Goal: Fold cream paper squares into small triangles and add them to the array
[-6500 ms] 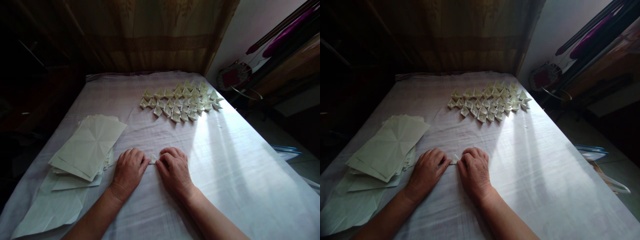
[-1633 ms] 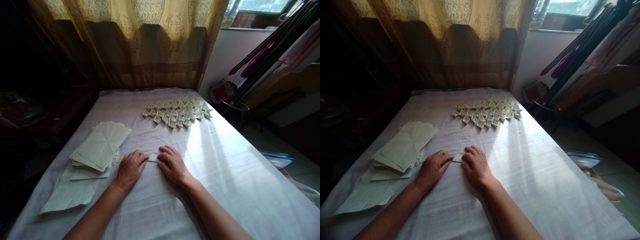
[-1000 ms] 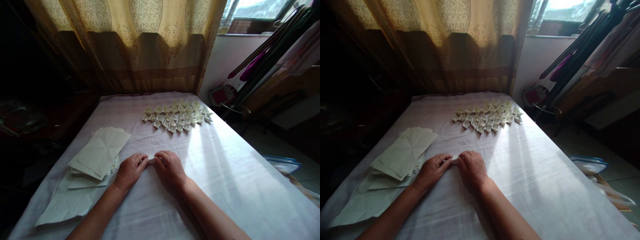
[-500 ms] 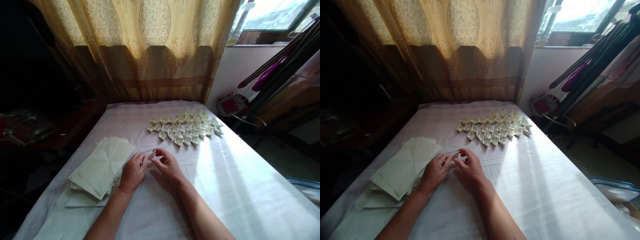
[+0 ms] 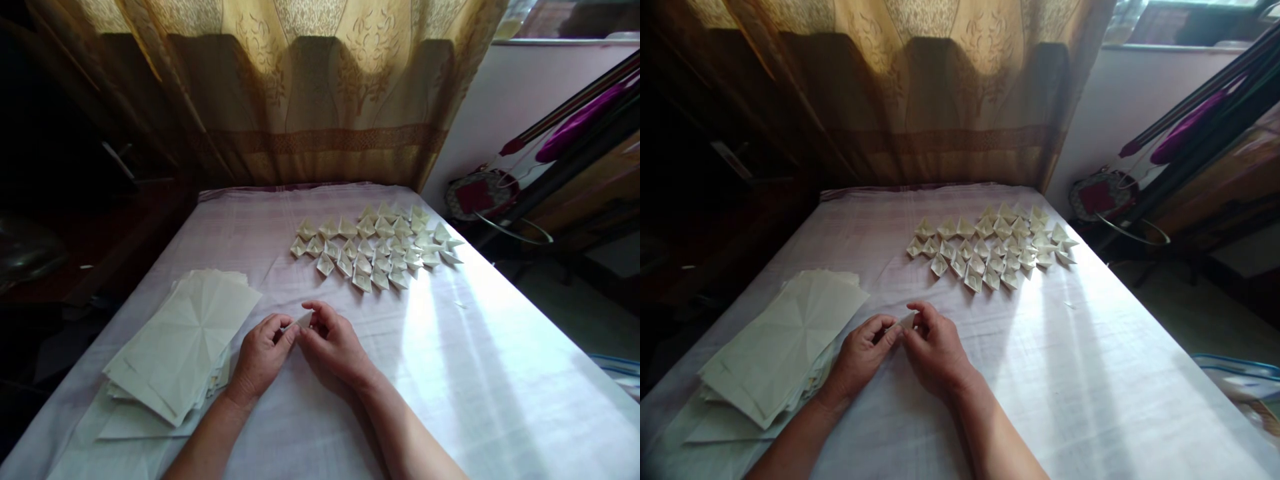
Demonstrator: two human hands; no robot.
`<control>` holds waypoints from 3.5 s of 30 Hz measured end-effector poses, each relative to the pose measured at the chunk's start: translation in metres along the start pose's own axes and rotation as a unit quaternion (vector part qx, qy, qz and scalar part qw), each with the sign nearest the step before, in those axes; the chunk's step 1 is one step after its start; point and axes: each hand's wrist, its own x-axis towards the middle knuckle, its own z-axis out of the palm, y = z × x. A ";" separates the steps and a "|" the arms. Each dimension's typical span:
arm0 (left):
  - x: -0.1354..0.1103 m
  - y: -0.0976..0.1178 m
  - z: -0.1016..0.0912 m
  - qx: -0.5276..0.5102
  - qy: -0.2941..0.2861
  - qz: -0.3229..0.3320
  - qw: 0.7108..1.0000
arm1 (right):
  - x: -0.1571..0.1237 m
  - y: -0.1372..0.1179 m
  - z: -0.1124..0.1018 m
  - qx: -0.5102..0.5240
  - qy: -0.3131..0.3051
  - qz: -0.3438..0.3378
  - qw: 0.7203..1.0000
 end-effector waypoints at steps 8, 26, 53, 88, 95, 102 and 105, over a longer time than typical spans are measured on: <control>0.002 -0.001 -0.006 -0.152 -0.042 -0.078 0.984 | 0.000 -0.001 0.000 0.066 -0.032 -0.001 0.997; -0.006 -0.006 0.003 -0.023 0.028 0.001 0.999 | -0.003 -0.008 0.002 0.003 0.065 -0.025 0.998; -0.009 -0.011 0.008 0.099 0.111 0.164 0.975 | -0.006 -0.005 0.007 -0.038 0.106 -0.034 0.993; -0.010 -0.013 0.010 0.161 0.101 0.181 0.965 | -0.007 -0.007 0.013 -0.122 0.127 -0.060 0.982; -0.013 -0.013 0.012 0.251 0.093 0.232 0.935 | -0.008 -0.007 0.016 -0.107 0.141 -0.112 0.978; -0.013 -0.009 0.011 0.235 0.102 0.167 0.952 | -0.010 -0.007 0.020 -0.122 0.137 -0.168 0.969; -0.013 -0.011 0.011 0.210 0.099 0.137 0.963 | -0.011 -0.007 0.021 -0.143 0.144 -0.192 0.960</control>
